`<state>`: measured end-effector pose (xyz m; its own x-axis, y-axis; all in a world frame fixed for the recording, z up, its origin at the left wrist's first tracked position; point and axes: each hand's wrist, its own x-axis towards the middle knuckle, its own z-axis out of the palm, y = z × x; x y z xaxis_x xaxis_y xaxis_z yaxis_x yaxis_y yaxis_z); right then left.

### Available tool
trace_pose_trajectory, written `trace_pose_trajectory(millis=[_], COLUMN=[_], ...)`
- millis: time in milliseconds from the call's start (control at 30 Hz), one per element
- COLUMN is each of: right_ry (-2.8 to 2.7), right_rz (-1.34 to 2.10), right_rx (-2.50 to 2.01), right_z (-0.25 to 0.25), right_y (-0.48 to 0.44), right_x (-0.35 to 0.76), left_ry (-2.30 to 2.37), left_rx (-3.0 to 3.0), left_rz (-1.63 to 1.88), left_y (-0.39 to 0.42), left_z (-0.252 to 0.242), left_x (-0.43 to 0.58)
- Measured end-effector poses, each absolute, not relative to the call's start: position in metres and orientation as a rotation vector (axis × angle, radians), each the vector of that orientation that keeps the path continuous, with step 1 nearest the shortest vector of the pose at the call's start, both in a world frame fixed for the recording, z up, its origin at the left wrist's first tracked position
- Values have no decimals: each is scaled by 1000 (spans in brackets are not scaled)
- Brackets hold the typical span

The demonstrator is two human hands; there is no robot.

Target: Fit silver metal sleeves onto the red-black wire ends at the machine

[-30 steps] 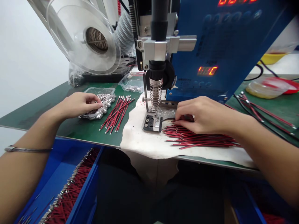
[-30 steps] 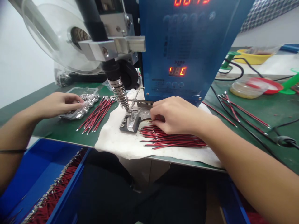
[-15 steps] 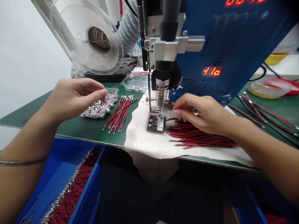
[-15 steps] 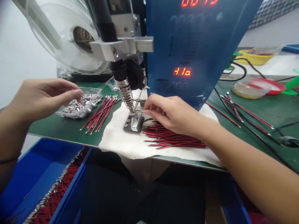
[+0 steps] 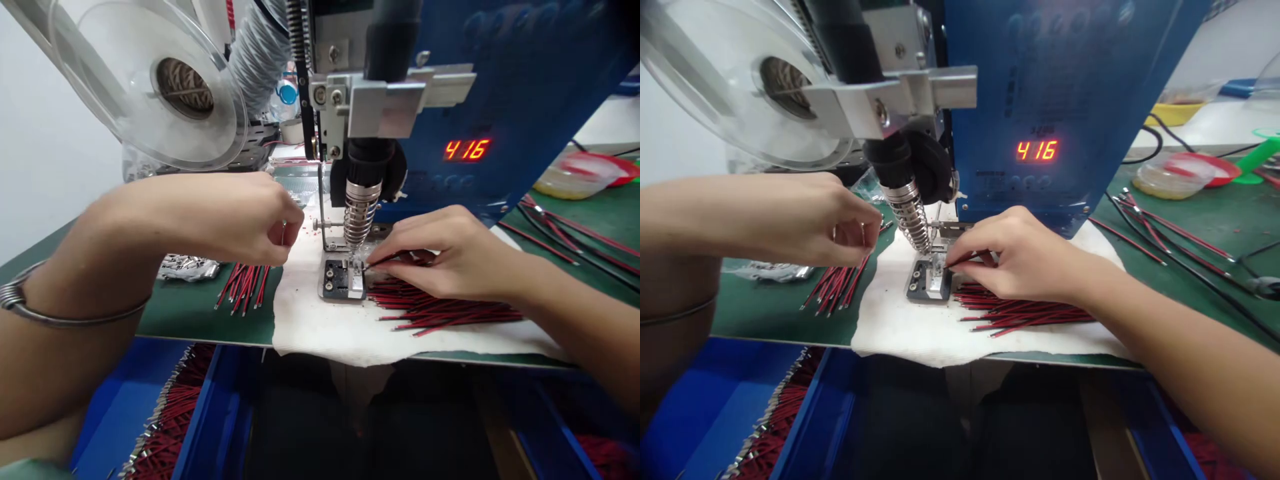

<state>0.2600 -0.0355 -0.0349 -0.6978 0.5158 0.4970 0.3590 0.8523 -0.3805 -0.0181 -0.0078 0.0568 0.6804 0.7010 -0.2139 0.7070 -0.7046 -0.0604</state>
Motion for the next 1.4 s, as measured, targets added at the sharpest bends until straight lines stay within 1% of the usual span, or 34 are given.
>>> trace_pose_trajectory(millis=[67,167,400,633,833,967,1267,1400], right_ry=[-2401,-2398,-2396,-2349,-2393,-2423,-2367,-2339], right_rz=[344,334,194,117,57,-21,-24,59], right_rx=[-688,-748,-675,-678,-592,-651,-597,-637], right_z=[-34,-33,-36,-36,-35,-38,-43,-43], right_y=[-38,-41,-38,-40,-41,-41,-43,-45], right_x=[260,260,257,255,257,260,255,254], left_ry=[1127,1056,829,834,828,839,875,942], left_rx=[2797,2692,2370,2080,2116,2161,2289,2317], left_rz=[-512,-562,-458,-310,-333,-366,-418,-485], left_y=[-11,-16,-8,12,10,10,8,7], left_z=[61,61,38,26,20,17,20,20], left_x=[-13,-3,-2,-23,-14,-13,-16,-16])
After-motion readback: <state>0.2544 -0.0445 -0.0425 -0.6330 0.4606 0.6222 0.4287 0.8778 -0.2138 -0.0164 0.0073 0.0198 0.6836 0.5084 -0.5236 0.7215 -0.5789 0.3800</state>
